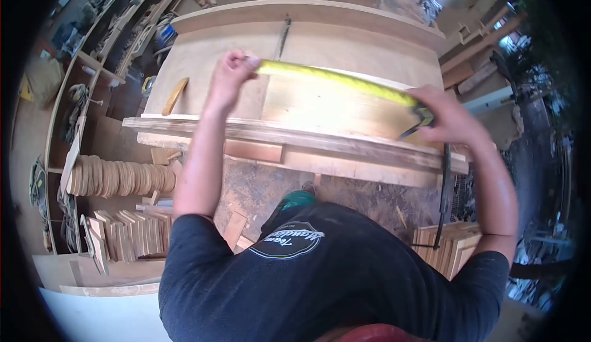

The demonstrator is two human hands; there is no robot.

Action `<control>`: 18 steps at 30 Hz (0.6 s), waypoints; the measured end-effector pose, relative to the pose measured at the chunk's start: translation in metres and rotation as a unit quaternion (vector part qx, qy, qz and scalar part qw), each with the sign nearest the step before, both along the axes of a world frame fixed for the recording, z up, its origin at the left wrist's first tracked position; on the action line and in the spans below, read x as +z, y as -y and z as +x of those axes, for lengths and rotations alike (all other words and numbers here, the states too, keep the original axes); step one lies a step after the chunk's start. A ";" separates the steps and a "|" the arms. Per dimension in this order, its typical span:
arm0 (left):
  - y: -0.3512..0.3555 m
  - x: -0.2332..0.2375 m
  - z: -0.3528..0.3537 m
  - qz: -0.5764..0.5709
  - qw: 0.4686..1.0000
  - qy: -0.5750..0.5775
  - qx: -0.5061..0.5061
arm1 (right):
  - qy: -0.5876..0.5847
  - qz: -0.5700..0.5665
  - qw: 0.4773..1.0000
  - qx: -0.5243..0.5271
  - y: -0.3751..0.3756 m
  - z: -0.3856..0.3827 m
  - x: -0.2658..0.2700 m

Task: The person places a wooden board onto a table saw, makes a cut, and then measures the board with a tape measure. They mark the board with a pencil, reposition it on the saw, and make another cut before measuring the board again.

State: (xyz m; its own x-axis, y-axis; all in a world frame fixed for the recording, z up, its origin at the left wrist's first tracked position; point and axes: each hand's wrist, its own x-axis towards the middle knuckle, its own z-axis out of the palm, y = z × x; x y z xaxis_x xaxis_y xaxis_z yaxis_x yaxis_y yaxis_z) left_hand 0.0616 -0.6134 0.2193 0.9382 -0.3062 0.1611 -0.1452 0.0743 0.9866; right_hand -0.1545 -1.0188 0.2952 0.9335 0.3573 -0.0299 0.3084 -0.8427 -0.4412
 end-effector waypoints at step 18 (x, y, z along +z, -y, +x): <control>0.059 -0.132 0.105 0.467 0.864 -0.028 0.187 | -0.212 0.052 0.973 -0.078 0.215 0.054 -0.124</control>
